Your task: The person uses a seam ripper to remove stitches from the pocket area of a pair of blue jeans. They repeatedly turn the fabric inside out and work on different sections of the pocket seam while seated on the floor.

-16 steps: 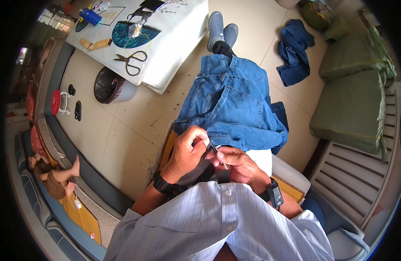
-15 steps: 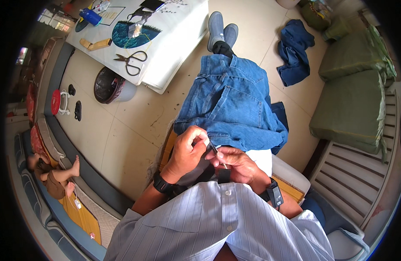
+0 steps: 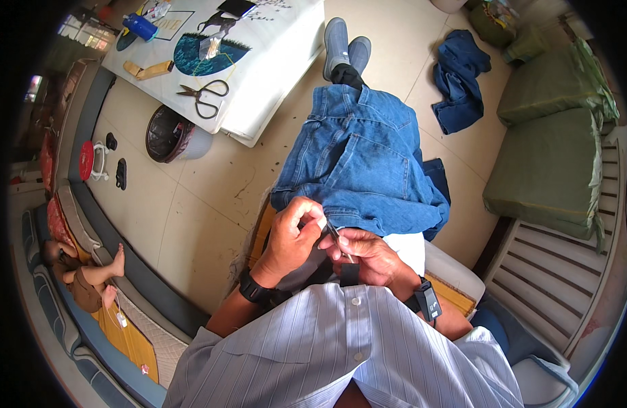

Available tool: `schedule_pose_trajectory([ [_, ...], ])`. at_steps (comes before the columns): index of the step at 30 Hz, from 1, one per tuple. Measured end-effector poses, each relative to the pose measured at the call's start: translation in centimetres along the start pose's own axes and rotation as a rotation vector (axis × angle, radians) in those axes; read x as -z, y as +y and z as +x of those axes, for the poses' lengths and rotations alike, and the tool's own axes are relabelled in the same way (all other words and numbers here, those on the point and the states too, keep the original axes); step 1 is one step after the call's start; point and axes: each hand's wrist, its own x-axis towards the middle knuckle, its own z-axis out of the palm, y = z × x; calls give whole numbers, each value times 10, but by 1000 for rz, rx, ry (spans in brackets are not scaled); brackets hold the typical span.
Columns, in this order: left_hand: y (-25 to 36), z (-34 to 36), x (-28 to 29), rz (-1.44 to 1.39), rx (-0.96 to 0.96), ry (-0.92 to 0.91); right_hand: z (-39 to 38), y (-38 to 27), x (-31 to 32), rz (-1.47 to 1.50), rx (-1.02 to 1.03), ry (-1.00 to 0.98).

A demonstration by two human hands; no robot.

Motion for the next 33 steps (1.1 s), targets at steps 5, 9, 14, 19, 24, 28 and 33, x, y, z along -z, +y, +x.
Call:
schedule_pose_trajectory([
  [5,1,0,0,4,0,-9,3,3,6,4,2,3],
  [9,1,0,1,0,-11,-20,4,4,7,-14,10,11],
  [14,1,1,0,-20,-2,-33,5,4,7,0,7,20],
  [19,1,1,0,-44,14,-39,5,4,9,5,5,16],
  [24,-5,-1,1,-66,14,-24,4,4,8,-16,10,21],
  [28,-16,-9,25,-102,59,-11,-5,-1,4,-160,3,-94],
  [33,-40,-12,85,402,356,31,-33,-22,12,-209,168,-201],
])
